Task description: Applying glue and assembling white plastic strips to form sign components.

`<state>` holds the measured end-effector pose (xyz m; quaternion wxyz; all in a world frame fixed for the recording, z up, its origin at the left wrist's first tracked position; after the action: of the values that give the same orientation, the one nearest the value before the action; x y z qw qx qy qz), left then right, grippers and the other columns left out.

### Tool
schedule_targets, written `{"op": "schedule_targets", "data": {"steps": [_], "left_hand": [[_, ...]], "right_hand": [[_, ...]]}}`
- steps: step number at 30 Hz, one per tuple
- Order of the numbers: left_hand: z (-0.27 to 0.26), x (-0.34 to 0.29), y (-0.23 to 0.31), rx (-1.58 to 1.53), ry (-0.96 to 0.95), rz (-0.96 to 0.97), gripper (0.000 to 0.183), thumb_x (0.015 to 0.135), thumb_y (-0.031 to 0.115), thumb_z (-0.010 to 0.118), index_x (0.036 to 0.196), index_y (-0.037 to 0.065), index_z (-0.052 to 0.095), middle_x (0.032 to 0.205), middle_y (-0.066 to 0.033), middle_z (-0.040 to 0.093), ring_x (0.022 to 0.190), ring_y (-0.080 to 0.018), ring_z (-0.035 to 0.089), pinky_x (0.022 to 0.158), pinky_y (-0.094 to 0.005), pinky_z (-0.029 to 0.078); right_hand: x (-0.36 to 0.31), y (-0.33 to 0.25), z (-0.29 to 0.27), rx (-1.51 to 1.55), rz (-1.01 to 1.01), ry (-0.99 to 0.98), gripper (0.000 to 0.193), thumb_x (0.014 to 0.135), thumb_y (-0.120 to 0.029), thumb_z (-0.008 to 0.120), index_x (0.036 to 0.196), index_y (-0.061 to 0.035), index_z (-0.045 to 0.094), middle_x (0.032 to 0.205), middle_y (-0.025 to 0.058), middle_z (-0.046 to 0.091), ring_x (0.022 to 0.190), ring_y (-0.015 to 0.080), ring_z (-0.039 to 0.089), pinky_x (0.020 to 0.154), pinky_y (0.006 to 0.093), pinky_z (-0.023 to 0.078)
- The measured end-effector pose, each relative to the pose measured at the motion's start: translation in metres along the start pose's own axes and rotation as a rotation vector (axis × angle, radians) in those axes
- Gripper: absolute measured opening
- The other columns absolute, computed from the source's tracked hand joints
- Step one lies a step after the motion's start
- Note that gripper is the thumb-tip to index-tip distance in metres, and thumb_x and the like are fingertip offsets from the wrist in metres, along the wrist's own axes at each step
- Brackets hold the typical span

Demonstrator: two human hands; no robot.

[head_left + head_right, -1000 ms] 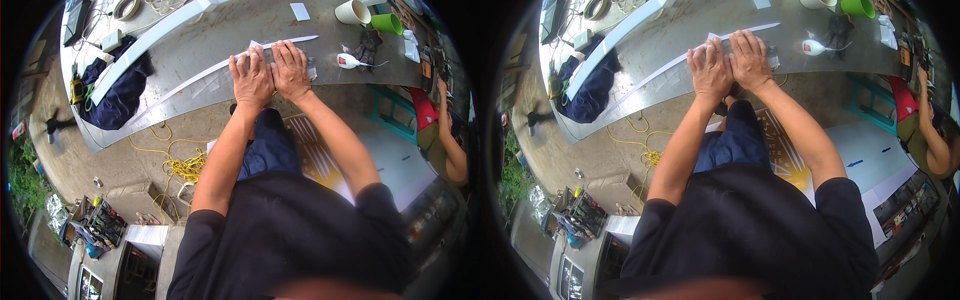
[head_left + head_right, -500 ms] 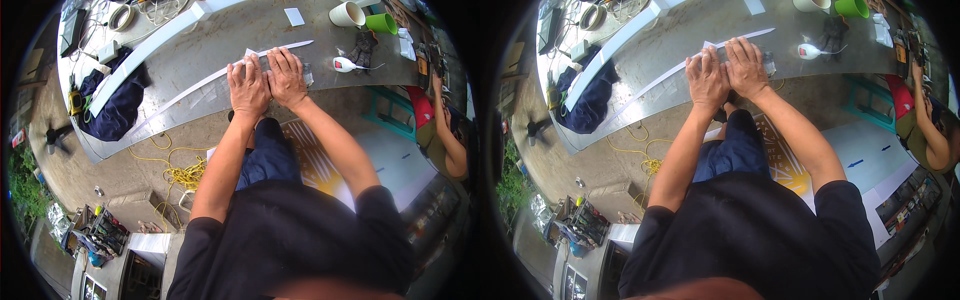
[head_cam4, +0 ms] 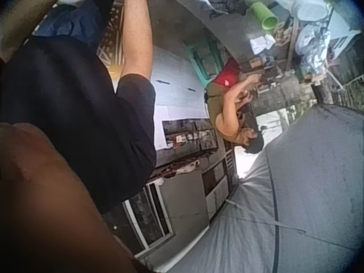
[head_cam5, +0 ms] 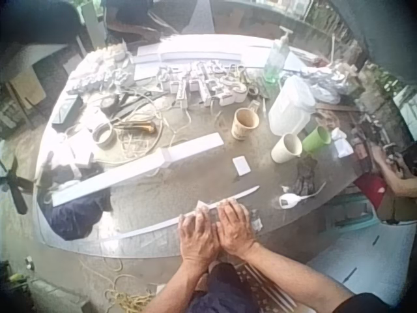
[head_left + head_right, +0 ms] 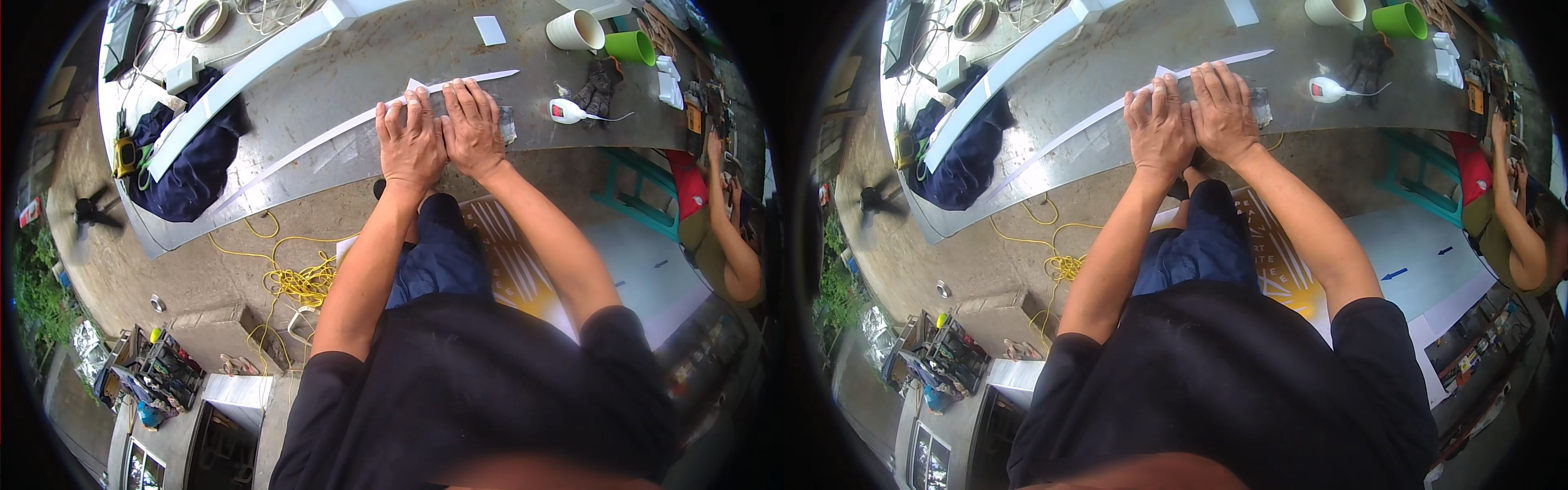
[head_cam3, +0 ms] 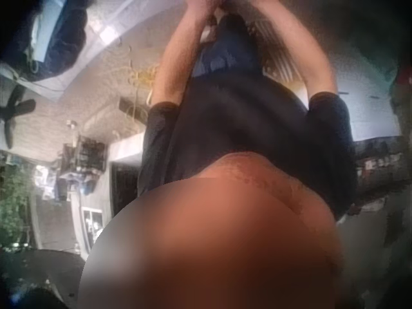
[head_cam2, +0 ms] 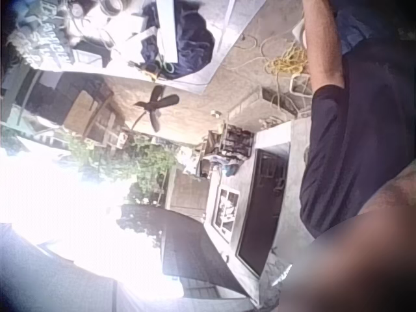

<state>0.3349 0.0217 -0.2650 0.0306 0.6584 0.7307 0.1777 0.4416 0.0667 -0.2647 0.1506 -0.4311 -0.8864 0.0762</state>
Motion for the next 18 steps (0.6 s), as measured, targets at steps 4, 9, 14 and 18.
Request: {"op": "schedule_targets", "data": {"steps": [4,9,14,18], "left_hand": [[-0.0007,0.0001,0.0005,0.008,0.008,0.001,0.057,0.098,0.030,0.057,0.145,-0.002,0.054,0.144,-0.0145,0.051,0.131,-0.0333,0.042,0.120,-0.0573,0.027],[-0.0025,0.0007,0.0010,0.005,0.012,-0.002,0.057,0.098,0.029,0.057,0.145,-0.002,0.055,0.143,-0.0143,0.052,0.131,-0.0331,0.043,0.120,-0.0571,0.028],[-0.0017,0.0010,0.0011,0.014,0.018,0.000,0.056,0.097,0.029,0.057,0.145,-0.001,0.055,0.143,-0.0137,0.052,0.130,-0.0330,0.043,0.120,-0.0571,0.028],[-0.0011,0.0009,0.0016,0.021,0.015,-0.002,0.056,0.097,0.029,0.057,0.145,0.000,0.055,0.143,-0.0134,0.052,0.130,-0.0329,0.043,0.120,-0.0571,0.028]], "right_hand": [[-0.0002,0.0004,0.0001,0.003,0.003,0.003,0.056,0.095,-0.024,0.060,0.146,-0.0002,0.055,0.151,0.0189,0.051,0.146,0.0370,0.040,0.120,0.0520,0.030],[-0.0001,-0.0001,-0.0006,0.020,0.020,-0.001,0.057,0.095,-0.022,0.059,0.146,0.0017,0.054,0.152,0.0180,0.050,0.148,0.0350,0.040,0.121,0.0506,0.029],[-0.0001,0.0008,0.0005,0.015,0.023,0.001,0.056,0.095,-0.023,0.059,0.147,0.0004,0.054,0.152,0.0177,0.050,0.148,0.0348,0.040,0.121,0.0508,0.029],[-0.0008,0.0015,0.0008,0.018,0.025,0.009,0.056,0.096,-0.024,0.059,0.147,-0.0007,0.055,0.152,0.0177,0.050,0.147,0.0350,0.040,0.121,0.0510,0.030]]}}
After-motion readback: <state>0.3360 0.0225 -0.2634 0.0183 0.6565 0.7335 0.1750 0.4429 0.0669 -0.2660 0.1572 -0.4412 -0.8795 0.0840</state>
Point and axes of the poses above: each hand's wrist, its own x-axis towards the middle knuckle, its own z-axis out of the palm, y = z × x, the point moved 6 cm from there along x, towards the middle knuckle
